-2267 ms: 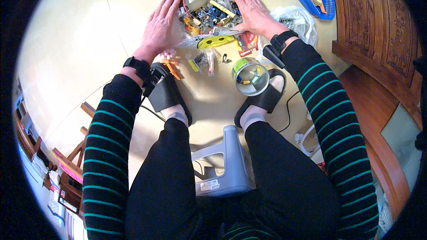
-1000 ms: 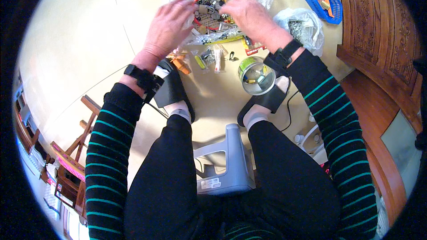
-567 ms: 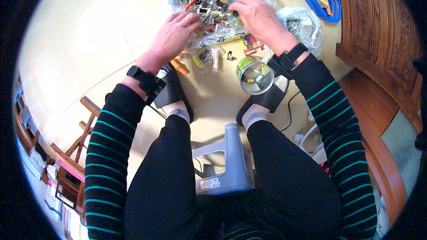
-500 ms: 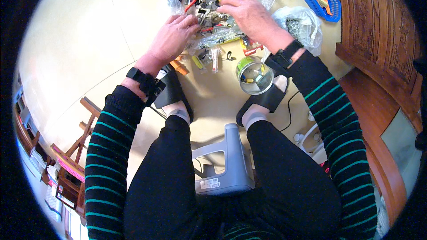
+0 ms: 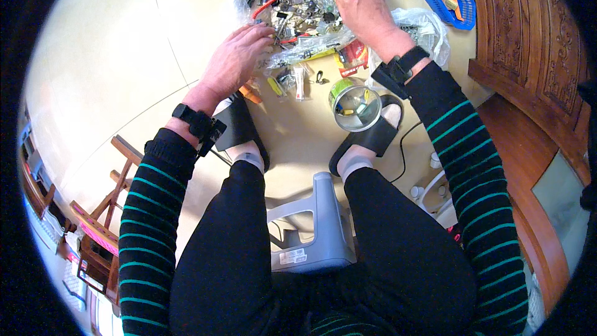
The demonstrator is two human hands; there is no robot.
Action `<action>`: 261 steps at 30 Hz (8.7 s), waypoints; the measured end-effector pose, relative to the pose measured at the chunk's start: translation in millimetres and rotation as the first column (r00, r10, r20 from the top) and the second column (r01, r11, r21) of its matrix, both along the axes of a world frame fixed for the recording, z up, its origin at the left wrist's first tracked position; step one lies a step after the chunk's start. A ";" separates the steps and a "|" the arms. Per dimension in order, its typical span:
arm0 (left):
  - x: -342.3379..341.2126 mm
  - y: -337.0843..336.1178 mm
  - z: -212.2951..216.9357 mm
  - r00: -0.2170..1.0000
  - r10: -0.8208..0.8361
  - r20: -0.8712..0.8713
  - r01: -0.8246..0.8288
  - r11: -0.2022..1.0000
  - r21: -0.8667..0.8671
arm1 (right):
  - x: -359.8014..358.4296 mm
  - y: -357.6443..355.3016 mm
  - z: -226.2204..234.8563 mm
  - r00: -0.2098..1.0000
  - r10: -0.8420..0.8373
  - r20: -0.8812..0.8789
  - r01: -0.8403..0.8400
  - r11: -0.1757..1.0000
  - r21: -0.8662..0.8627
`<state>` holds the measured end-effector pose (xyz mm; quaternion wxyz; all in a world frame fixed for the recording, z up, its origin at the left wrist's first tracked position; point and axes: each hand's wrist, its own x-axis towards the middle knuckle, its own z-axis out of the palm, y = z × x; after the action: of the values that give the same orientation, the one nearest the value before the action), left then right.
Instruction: The person assembles a small wooden chair with pink woven straps. They sort small metal parts from a plastic bag, then insert and tighten metal fasteners into the chair frame by hand.
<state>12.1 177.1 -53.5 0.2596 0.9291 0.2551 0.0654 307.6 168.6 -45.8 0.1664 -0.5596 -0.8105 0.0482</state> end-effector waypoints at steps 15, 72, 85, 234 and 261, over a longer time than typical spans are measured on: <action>1.2 -0.3 2.9 0.999 0.036 -0.020 -0.037 0.998 -0.043 | -11.1 -10.5 -8.1 0.978 0.181 -0.107 -0.187 0.981 -0.048; 3.5 -1.1 5.1 0.999 0.052 -0.001 -0.052 0.994 -0.097 | -9.6 -23.3 14.3 0.123 -0.777 -0.617 -0.206 0.588 -0.782; 1.4 -0.8 -1.7 0.997 0.075 0.014 -0.073 0.992 -0.105 | -12.4 -40.9 31.4 0.210 -0.758 -0.618 -0.167 0.595 -0.786; -361.7 -280.8 230.3 0.314 0.910 -0.273 -0.685 0.416 0.598 | -450.1 -73.8 50.7 0.572 -0.155 -0.805 -0.534 0.675 -0.509; -332.1 -266.0 248.0 0.390 0.860 -0.330 -0.695 0.510 0.507 | -454.4 -31.1 50.7 0.666 0.106 -0.738 -0.558 0.728 -0.399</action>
<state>-320.0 -88.9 194.5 -0.0252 0.6982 0.7137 -0.0509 -146.8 137.5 4.9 0.2492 -0.3576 -0.7281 0.5291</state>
